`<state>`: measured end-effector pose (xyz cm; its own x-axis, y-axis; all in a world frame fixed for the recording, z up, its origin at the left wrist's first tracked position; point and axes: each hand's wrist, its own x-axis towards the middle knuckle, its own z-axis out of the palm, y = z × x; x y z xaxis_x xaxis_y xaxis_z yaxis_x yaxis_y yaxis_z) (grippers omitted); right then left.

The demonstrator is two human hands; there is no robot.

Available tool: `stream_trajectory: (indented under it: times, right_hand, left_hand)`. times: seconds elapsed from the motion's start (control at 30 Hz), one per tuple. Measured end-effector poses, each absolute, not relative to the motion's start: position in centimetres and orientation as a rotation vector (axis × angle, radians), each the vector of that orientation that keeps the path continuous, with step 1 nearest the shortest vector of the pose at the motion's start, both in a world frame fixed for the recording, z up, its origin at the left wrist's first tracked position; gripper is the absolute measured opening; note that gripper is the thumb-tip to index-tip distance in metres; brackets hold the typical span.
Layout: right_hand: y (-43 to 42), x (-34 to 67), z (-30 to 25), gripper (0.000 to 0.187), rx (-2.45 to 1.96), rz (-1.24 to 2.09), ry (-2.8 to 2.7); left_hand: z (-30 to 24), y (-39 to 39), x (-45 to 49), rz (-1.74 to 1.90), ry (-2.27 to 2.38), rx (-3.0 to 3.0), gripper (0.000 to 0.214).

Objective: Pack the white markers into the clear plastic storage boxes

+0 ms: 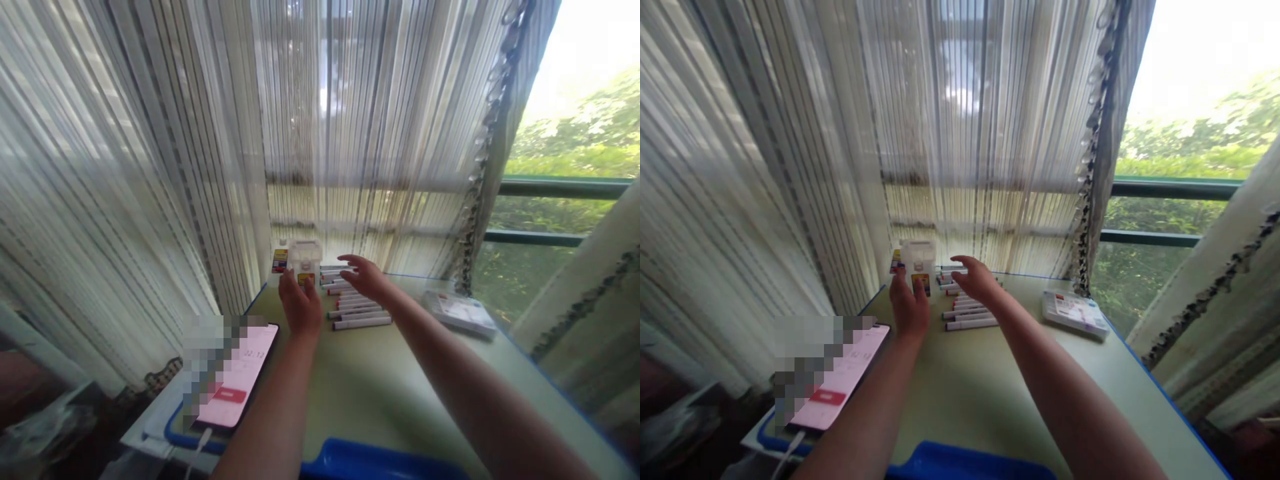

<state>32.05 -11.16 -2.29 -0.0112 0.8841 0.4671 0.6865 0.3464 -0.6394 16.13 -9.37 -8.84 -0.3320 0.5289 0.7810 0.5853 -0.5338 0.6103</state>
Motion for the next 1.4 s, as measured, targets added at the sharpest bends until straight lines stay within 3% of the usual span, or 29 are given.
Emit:
stream_trajectory:
  times: [0.2,0.43,0.67,0.83,0.93,1.07,1.13,1.4]
  right_hand:
    - [-7.5,26.6,-3.8,0.060,-1.122,0.572,-1.440]
    - [-8.7,25.8,-3.7,0.054,-1.001,0.808,-1.323]
    - [-12.2,25.7,0.1,0.053,-0.996,0.791,-1.287]
    - [-14.7,26.7,2.3,0.084,-1.120,0.670,-1.478]
    - [-15.7,28.0,3.2,0.088,-1.181,0.520,-1.566]
    - [-16.8,30.1,4.2,0.060,-1.202,0.349,-1.510]
    - [-17.8,31.4,4.7,0.055,-1.216,0.357,-1.438]
    - [-22.1,36.7,5.3,0.087,-1.343,0.877,-1.122]
  left_hand:
    - [-9.5,-9.0,16.2,-2.057,-1.616,-1.855,0.044]
    - [-8.9,-10.3,16.7,-2.051,-1.575,-1.828,0.041]
    - [-8.0,-11.6,17.2,-1.985,-1.316,-1.750,0.066]
    - [-8.3,-11.4,17.7,-2.070,-1.335,-1.742,0.093]
    - [-8.7,-11.4,18.3,-2.092,-1.319,-1.743,0.090]
    - [-8.4,-12.6,19.2,-2.079,-1.165,-1.848,0.085]
    - [-8.1,-13.5,19.6,-2.064,-1.044,-1.926,0.084]
    - [-8.4,-17.0,22.1,-2.256,-0.717,-2.335,0.080]
